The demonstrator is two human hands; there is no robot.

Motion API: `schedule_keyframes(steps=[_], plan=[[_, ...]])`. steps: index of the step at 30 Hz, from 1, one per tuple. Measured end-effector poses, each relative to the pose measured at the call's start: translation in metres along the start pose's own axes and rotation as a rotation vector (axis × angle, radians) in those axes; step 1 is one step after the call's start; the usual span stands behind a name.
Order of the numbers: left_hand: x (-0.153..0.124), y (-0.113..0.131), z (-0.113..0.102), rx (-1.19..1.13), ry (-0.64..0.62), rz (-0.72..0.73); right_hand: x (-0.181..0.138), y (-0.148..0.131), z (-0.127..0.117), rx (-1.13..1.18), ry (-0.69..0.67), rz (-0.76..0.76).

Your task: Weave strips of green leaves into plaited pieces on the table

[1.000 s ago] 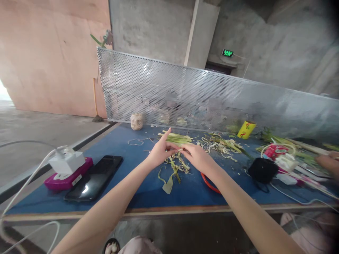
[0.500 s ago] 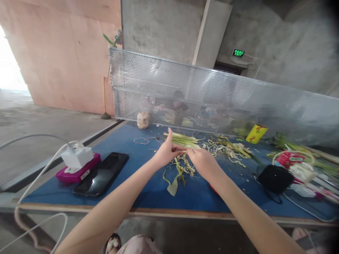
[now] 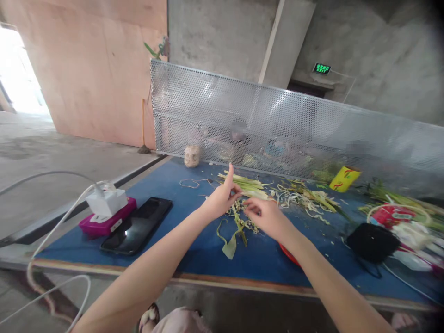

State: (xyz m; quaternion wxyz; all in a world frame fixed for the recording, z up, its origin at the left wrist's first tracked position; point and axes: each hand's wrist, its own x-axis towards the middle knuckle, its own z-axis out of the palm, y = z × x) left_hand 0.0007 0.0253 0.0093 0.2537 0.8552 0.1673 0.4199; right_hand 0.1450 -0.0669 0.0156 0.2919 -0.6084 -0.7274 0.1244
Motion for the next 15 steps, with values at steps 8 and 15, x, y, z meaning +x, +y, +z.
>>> schedule_keyframes(steps=[8,15], plan=[[0.0,-0.012,0.002,0.061,0.022,-0.025,-0.033,-0.025,0.047,-0.415,-0.225,-0.309],[0.0,-0.013,0.0,0.078,0.073,-0.076,-0.032,-0.008,0.016,-0.235,-0.092,-0.167]])
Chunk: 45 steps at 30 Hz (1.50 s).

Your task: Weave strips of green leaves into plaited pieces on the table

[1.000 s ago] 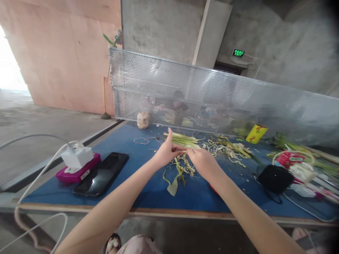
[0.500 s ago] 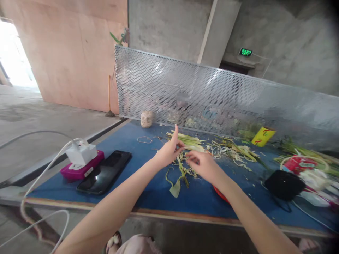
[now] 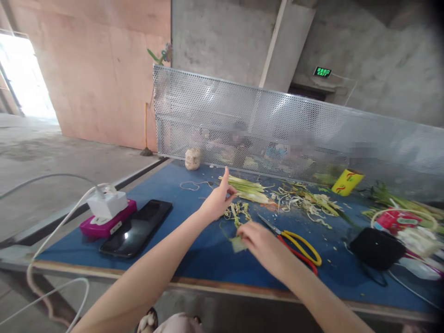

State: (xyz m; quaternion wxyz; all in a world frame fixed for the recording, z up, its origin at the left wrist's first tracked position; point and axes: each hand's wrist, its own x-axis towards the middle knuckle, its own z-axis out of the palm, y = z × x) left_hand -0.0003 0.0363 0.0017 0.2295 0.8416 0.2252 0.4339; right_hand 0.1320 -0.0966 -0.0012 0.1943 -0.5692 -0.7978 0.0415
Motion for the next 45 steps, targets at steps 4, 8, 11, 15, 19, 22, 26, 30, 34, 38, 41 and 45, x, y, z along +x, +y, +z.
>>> schedule_keyframes(steps=[4,8,11,15,19,22,26,30,34,38,41,45], plan=[[0.001,-0.002,-0.003,0.019,0.025,-0.044,0.001,0.05,-0.045,-0.227,0.319,0.273],[0.0,-0.005,-0.002,0.049,0.005,-0.056,0.012,0.071,-0.058,-0.504,0.327,0.415],[-0.001,-0.006,0.0,0.062,-0.007,-0.064,0.021,0.051,-0.037,-0.342,0.025,0.219],[-0.003,-0.007,0.002,0.092,-0.044,-0.098,0.028,0.026,-0.004,-0.316,-0.171,0.114],[-0.003,-0.006,0.002,0.113,-0.065,-0.121,0.033,0.031,0.003,-0.322,-0.217,0.117],[-0.002,-0.006,0.003,0.11,-0.065,-0.129,0.038,0.041,-0.004,-0.35,-0.19,0.152],[-0.002,-0.007,0.004,0.108,-0.054,-0.119,0.048,0.039,-0.006,-0.504,0.004,0.321],[-0.003,-0.009,0.003,0.088,-0.024,-0.121,0.056,0.021,0.008,-0.567,0.217,0.311],[-0.002,-0.012,0.002,0.051,0.027,-0.162,0.059,0.012,0.025,-0.482,0.051,0.211],[0.0,-0.015,0.003,-0.037,0.072,-0.184,0.057,0.03,0.028,-0.205,0.001,0.279],[0.002,-0.014,0.003,-0.121,0.139,-0.179,0.056,0.049,0.02,0.205,0.108,0.276],[0.006,-0.009,-0.002,-0.227,0.241,-0.151,0.054,0.059,0.007,0.769,0.213,0.239]])
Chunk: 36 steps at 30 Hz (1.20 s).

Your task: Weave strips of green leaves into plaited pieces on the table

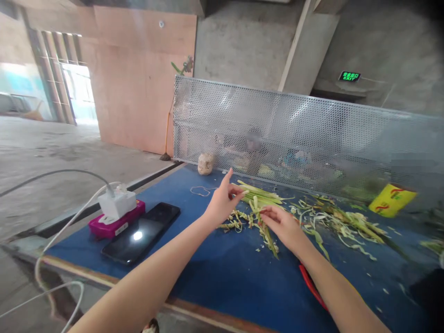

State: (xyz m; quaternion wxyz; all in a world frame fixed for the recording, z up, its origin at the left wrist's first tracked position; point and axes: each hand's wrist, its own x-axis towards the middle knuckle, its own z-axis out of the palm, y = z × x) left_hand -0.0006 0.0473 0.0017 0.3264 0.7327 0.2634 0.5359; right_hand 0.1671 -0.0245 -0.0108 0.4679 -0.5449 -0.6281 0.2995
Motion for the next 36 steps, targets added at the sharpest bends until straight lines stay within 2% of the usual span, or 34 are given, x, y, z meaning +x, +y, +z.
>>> schedule_keyframes(steps=[5,9,13,21,29,36], plan=[[0.001,0.011,0.002,-0.231,-0.003,-0.009,-0.004,-0.014,0.0,0.517,-0.046,0.092],[-0.003,0.015,0.007,-0.338,-0.069,-0.028,-0.006,-0.019,0.004,0.71,-0.09,0.114],[-0.007,0.017,0.01,-0.336,-0.074,-0.019,-0.006,-0.015,0.006,0.704,-0.118,0.055],[-0.009,0.018,0.009,-0.263,-0.126,-0.039,-0.004,-0.004,0.011,0.543,-0.193,-0.032],[-0.009,0.029,0.008,-0.427,-0.017,-0.036,-0.005,-0.005,0.011,0.474,-0.155,-0.154],[-0.009,0.032,0.007,-0.485,-0.106,-0.064,-0.001,-0.002,0.012,0.461,-0.055,-0.172]])
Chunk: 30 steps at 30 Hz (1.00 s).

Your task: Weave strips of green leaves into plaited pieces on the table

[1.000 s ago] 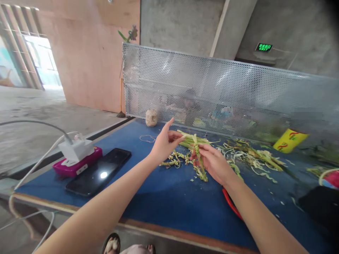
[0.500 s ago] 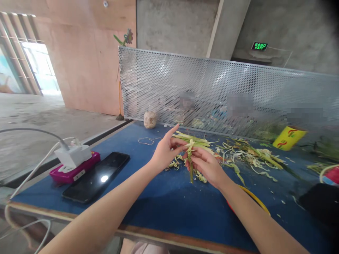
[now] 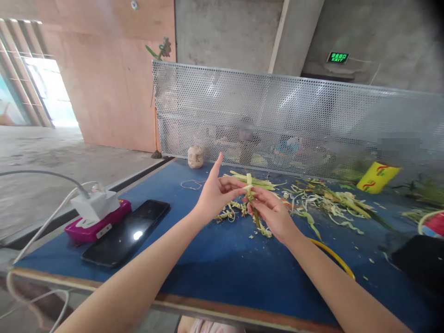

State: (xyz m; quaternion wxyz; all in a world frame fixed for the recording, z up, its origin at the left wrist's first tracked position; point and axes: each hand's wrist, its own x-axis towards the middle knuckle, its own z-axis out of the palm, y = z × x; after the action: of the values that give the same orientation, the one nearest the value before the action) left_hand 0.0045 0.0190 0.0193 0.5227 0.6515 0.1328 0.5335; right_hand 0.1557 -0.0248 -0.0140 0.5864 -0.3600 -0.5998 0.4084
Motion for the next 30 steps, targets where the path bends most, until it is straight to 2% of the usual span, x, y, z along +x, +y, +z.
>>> schedule_keyframes(steps=[5,9,14,26,30], plan=[[0.0,-0.001,0.0,-0.05,-0.016,-0.037,0.0,0.001,0.0,-0.015,0.03,-0.016],[-0.001,0.003,0.0,0.018,-0.042,-0.039,-0.001,0.0,0.0,0.036,-0.008,-0.013],[-0.003,0.004,0.002,0.072,-0.008,-0.006,-0.002,-0.001,0.001,0.059,-0.029,-0.004],[-0.002,-0.006,0.004,0.012,0.014,-0.097,-0.003,-0.006,-0.002,-0.284,0.111,-0.065],[-0.002,-0.009,0.003,0.05,-0.005,-0.07,-0.001,-0.003,-0.006,-0.428,0.17,-0.179]])
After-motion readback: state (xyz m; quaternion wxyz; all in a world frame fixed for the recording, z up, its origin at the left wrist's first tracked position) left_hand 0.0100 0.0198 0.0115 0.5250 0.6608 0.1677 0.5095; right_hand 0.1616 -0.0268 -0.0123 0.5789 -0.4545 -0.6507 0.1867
